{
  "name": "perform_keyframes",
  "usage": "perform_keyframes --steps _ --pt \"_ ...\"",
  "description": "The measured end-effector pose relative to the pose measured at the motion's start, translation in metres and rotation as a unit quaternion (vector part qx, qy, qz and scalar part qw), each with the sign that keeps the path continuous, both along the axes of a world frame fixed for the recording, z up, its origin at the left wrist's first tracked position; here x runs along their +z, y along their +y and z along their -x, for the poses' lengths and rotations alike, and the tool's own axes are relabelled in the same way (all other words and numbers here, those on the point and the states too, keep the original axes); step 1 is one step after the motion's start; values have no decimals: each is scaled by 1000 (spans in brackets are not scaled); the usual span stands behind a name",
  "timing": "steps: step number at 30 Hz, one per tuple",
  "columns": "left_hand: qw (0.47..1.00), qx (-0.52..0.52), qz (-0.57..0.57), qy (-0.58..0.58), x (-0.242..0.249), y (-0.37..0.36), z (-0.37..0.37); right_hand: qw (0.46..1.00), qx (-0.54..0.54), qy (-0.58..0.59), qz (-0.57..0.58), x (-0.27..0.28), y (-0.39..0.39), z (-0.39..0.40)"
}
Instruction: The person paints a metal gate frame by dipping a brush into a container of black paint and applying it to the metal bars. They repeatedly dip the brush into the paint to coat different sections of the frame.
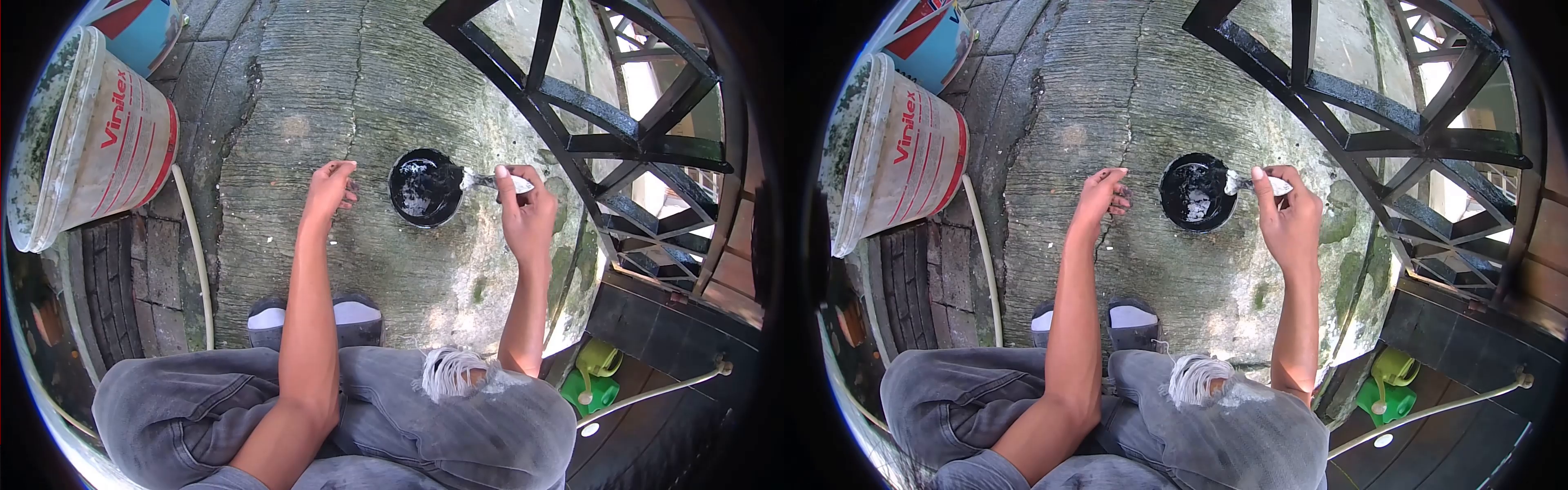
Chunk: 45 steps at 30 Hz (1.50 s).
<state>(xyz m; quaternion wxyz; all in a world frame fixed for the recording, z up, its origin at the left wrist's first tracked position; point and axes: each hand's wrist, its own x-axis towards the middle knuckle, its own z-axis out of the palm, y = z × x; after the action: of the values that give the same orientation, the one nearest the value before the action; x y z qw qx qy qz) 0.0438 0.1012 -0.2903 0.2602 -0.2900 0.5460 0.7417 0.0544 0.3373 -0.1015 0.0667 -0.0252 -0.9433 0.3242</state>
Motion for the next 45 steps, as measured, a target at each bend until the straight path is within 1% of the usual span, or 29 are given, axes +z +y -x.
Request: perform_keyframes --steps 2,5,8,11,14,17,20,23,29,32,35,41,44,45 --pt "1000 1 -1 -1 2 1 0 997 -7 -23 -69 0 -2 -1" --pt "1000 -1 -4 -1 -1 0 0 998 -11 -40 -57 -6 0 0" --pt "1000 -1 -5 -1 -3 0 -1 1000 -22 -9 -12 -12 -1 0" --pt "1000 1 -7 -4 -2 0 0 996 -25 -47 -75 -11 3 -1" --pt "1000 0 -8 -6 -3 -1 0 997 -26 -47 -52 -18 2 -3" --pt "1000 2 -8 -7 -3 -1 -1 999 -19 -22 -20 -29 8 -2" --pt "1000 5 -10 -10 -3 0 -1 997 -8 -41 -71 -22 1 -3" --pt "1000 5 -11 -9 -3 -1 -1 997 -14 -58 -39 -29 1 -3" --pt "1000 5 -9 -6 -3 -1 0 997 3 -39 -62 -29 -1 0" --pt "1000 4 -9 -8 -4 0 0 997 -14 -50 -55 -32 -1 0" --pt "1000 3 -9 -10 -4 0 0 994 -9 -19 -103 -39 5 1" --pt "1000 10 -8 -8 -6 0 0 997 -21 -52 -52 -33 -2 -1" --pt "1000 11 -7 -5 -9 0 -2 997 -6 0 -72 -43 2 -1" --pt "1000 9 -9 -1 -10 0 -1 995 -11 -23 -94 -36 -2 -2"
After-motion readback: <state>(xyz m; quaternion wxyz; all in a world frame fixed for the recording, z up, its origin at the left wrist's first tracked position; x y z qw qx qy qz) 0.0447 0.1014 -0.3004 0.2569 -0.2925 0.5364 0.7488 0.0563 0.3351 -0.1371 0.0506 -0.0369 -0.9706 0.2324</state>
